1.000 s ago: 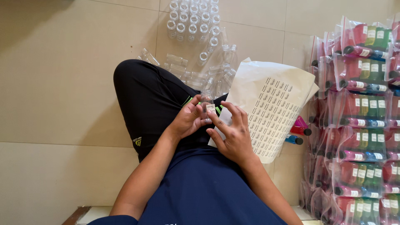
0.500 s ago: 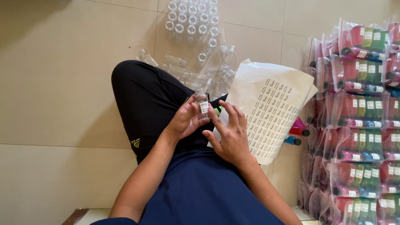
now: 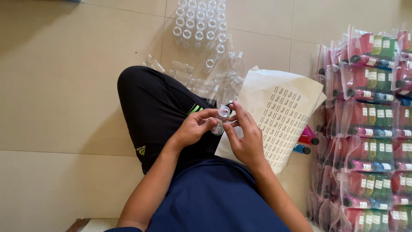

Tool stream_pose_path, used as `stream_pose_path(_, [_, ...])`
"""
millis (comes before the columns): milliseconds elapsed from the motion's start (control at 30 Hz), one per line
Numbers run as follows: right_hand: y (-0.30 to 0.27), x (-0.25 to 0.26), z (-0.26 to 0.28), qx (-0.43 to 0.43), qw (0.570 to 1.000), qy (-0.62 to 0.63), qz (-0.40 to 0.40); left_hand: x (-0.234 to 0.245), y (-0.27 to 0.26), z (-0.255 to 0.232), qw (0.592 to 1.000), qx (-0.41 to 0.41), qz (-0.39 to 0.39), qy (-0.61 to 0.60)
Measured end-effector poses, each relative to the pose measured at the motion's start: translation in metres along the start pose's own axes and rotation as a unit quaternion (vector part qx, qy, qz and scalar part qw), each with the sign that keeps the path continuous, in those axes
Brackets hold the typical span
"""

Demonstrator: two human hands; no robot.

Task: The person peels individual small labels from a large sheet by hand and applies them one at a time to the surface of clear plastic bottles, then places each labeled bottle onto a stack on the floor.

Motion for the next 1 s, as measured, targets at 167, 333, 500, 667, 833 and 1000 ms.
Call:
stream_pose_path(167, [0.033,0.006,-0.012,-0.002,0.999,-0.022,0.029,-0.003,0.009,-0.047,0.994,-0.019,0.014,0.105])
stream_pose_path(333, [0.089,0.023,-0.026,-0.036,0.996,-0.068,0.042,0.024,0.060,-0.095,0.956,-0.076,-0.015,0.283])
stream_pose_path(500, [0.169,0.022,-0.038,-0.048,0.993,-0.103,0.022,0.120,0.159,-0.065,0.750,-0.155,-0.108,0.633])
stream_pose_path(667, [0.222,-0.034,-0.097,-0.022,0.983,-0.174,0.053,0.109,0.190,-0.061,0.705,-0.147,-0.126,0.682])
stream_pose_path(833, [0.247,-0.080,-0.133,-0.048,0.964,-0.215,0.146,0.127,0.213,-0.050,0.692,-0.108,-0.129,0.702])
stream_pose_path(1000, [0.269,-0.104,-0.144,-0.026,0.954,-0.239,0.180,0.152,0.218,-0.084,0.695,-0.095,-0.153,0.696])
Point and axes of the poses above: each hand's wrist, its own y-axis towards the middle knuckle, its own x-axis out of the back of the hand, z = x × y, the point moved 6 cm from there along y, towards the middle knuckle, and after that the axes turned 15 degrees about -y, right-handed, at the moved point
